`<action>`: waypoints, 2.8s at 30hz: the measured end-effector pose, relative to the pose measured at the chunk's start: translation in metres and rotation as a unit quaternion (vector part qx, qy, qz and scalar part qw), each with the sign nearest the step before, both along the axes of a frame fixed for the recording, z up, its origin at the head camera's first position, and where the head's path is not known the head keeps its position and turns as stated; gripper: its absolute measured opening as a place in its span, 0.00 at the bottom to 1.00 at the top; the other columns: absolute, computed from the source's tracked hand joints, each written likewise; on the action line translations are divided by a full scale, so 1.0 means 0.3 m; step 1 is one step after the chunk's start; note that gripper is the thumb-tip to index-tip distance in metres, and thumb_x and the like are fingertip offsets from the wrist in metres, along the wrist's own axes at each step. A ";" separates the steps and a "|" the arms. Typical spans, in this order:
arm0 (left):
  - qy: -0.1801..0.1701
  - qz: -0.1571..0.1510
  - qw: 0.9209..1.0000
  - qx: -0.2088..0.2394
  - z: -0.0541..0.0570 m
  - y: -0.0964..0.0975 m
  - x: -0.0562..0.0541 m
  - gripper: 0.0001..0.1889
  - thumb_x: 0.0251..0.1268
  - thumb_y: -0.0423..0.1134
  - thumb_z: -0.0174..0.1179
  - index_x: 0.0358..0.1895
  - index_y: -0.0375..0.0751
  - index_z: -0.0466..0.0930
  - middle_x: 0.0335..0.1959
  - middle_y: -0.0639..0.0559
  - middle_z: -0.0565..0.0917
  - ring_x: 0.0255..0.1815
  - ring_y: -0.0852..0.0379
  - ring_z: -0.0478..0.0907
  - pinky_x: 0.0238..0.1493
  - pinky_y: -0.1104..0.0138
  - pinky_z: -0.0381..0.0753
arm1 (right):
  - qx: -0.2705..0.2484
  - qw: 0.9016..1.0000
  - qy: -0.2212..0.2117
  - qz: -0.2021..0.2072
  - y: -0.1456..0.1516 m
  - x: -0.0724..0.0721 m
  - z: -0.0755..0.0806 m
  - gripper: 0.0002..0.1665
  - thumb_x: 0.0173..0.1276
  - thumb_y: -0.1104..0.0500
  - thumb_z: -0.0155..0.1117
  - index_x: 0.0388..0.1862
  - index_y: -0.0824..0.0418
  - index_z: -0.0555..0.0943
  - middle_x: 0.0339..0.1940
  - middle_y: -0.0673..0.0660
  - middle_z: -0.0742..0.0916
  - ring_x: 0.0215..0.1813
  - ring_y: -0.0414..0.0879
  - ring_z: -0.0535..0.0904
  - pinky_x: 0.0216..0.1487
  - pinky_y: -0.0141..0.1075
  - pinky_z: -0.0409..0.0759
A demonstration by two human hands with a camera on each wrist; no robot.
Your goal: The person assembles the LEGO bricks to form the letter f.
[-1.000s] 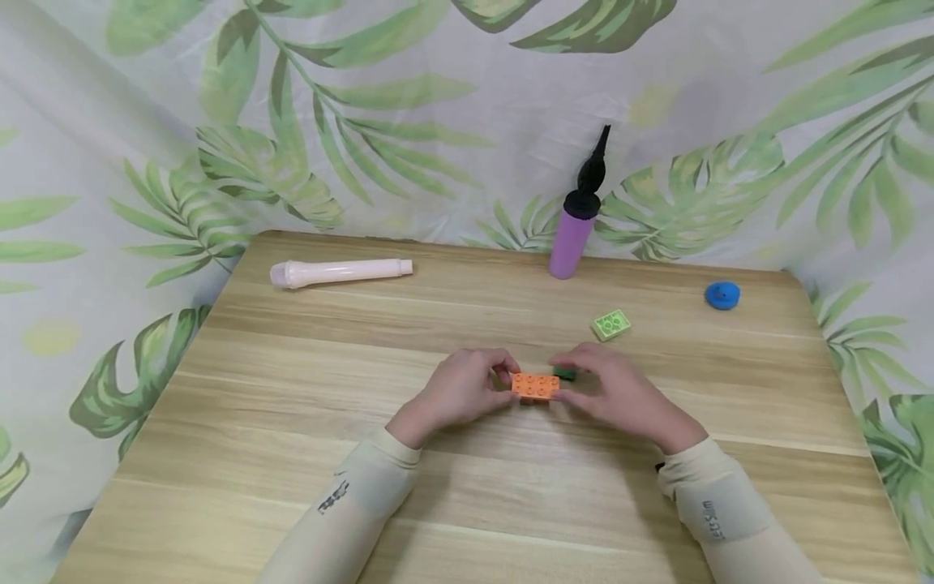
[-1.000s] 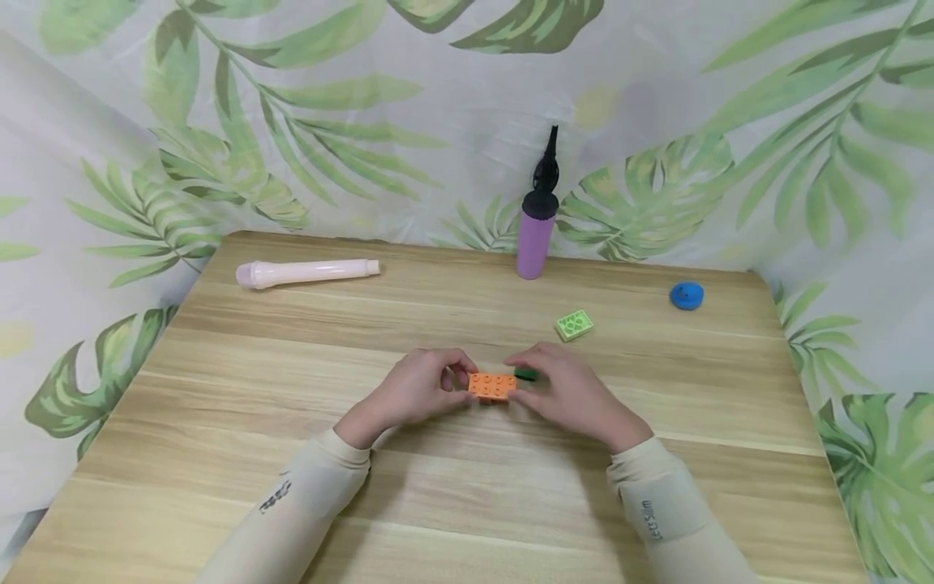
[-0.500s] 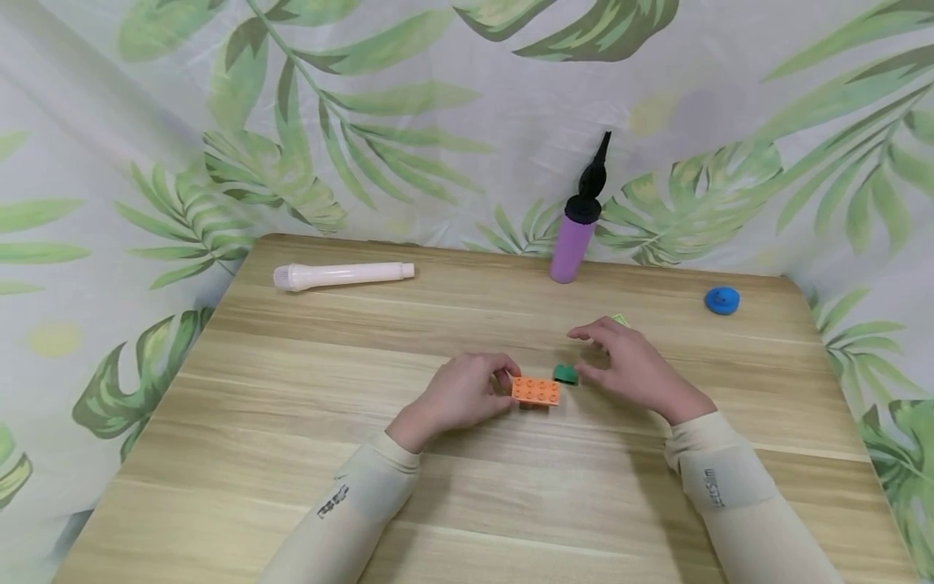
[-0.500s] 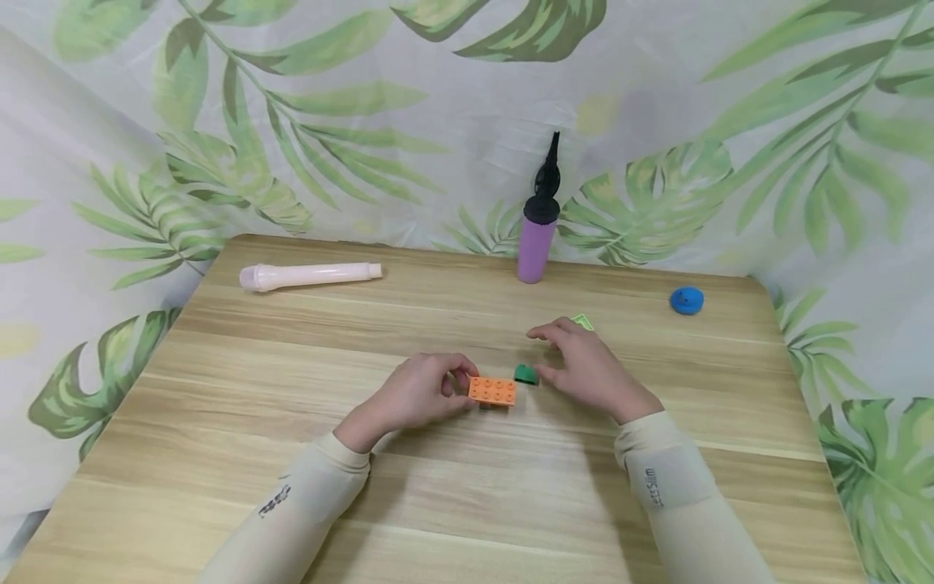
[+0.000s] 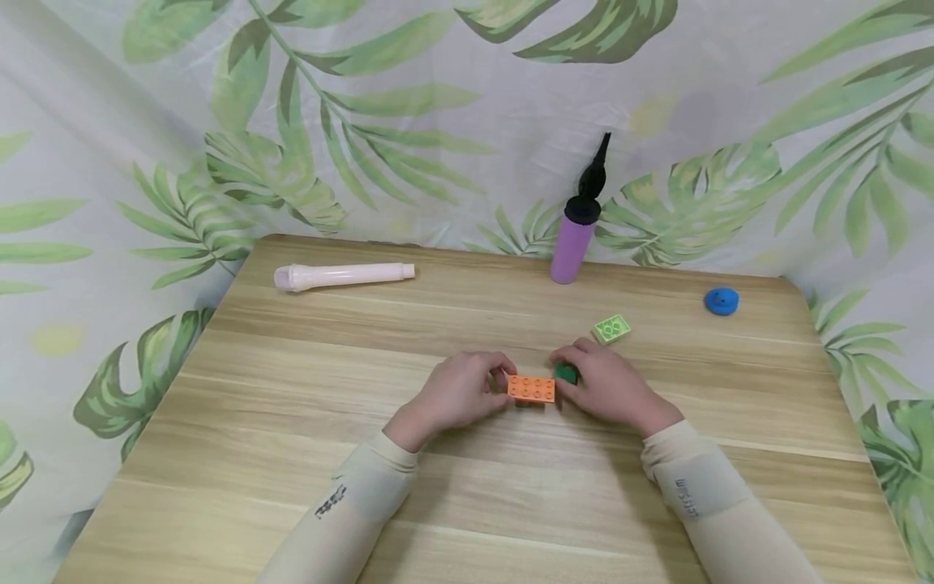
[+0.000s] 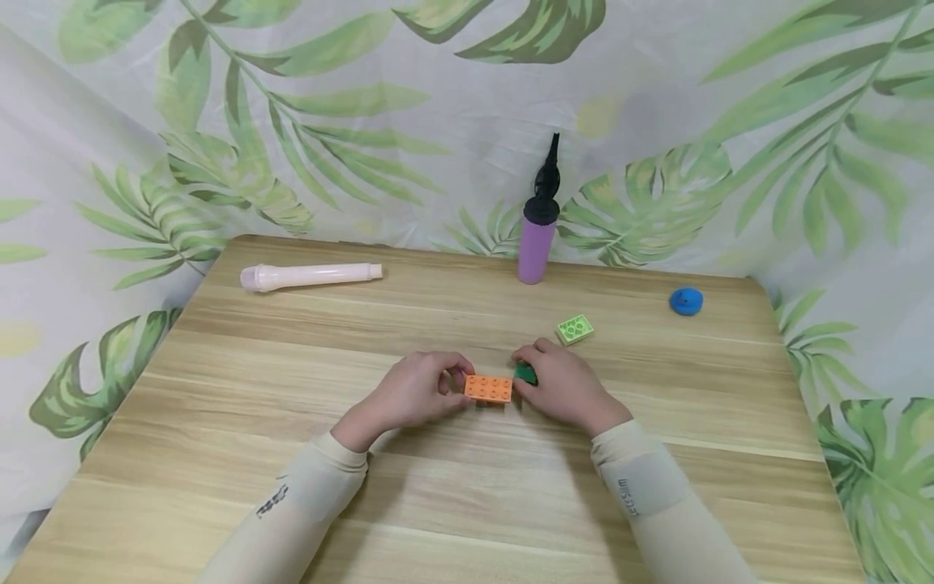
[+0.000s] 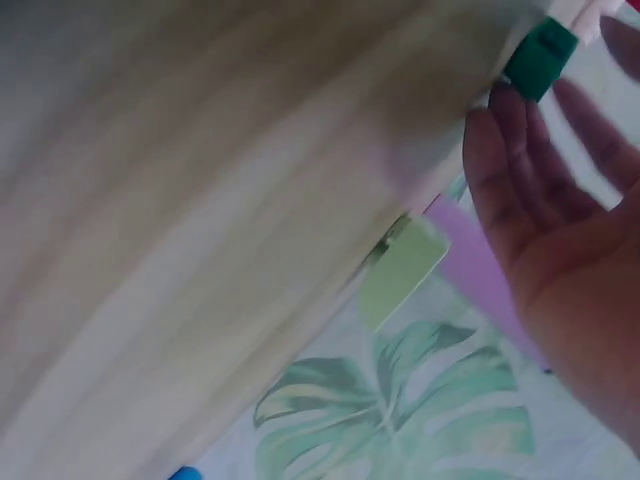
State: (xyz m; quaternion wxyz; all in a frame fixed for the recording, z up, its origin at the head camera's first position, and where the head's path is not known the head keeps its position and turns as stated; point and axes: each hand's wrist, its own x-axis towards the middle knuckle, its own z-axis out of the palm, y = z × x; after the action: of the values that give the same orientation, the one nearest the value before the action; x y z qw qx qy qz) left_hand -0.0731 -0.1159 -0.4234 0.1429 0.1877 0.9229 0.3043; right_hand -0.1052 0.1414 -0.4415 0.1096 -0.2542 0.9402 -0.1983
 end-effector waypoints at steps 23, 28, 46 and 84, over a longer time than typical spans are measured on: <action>0.008 -0.004 1.000 0.002 -0.009 0.006 -0.001 0.17 0.63 0.40 0.75 0.54 0.46 0.87 0.38 0.58 0.89 0.34 0.63 0.80 0.39 0.65 0.79 | 0.010 0.993 -0.068 -0.098 0.006 -0.021 0.040 0.23 0.73 0.51 0.70 0.60 0.63 0.82 0.39 0.57 0.89 0.38 0.48 0.84 0.47 0.50 0.85; 0.010 -0.005 1.000 -0.001 -0.007 0.006 -0.002 0.16 0.63 0.40 0.75 0.54 0.46 0.87 0.38 0.58 0.89 0.33 0.63 0.80 0.37 0.66 0.78 | -0.074 0.990 -0.067 -0.103 0.030 -0.023 0.067 0.19 0.71 0.55 0.73 0.56 0.65 0.84 0.43 0.58 0.92 0.46 0.51 0.89 0.52 0.51 0.86; 0.015 -0.008 1.000 -0.001 0.001 0.004 -0.004 0.16 0.64 0.41 0.75 0.54 0.46 0.87 0.39 0.56 0.90 0.32 0.63 0.80 0.36 0.66 0.79 | -0.191 0.982 0.016 -0.002 -0.048 0.042 0.077 0.18 0.71 0.57 0.76 0.56 0.62 0.86 0.52 0.56 0.90 0.50 0.49 0.90 0.54 0.48 0.88; 0.027 -0.004 1.000 -0.001 -0.004 -0.001 0.000 0.16 0.63 0.42 0.75 0.53 0.47 0.88 0.39 0.56 0.90 0.27 0.63 0.76 0.29 0.68 0.74 | -0.161 0.985 0.048 0.031 -0.104 0.095 0.066 0.28 0.65 0.55 0.81 0.61 0.62 0.84 0.55 0.56 0.90 0.60 0.53 0.86 0.62 0.51 0.83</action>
State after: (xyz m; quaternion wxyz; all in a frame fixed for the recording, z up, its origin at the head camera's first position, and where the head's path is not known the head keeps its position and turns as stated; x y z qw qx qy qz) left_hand -0.0730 -0.1161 -0.4247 0.1194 0.1991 0.9259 0.2981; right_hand -0.0767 0.1102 -0.4215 0.0279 -0.3069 0.8920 -0.3307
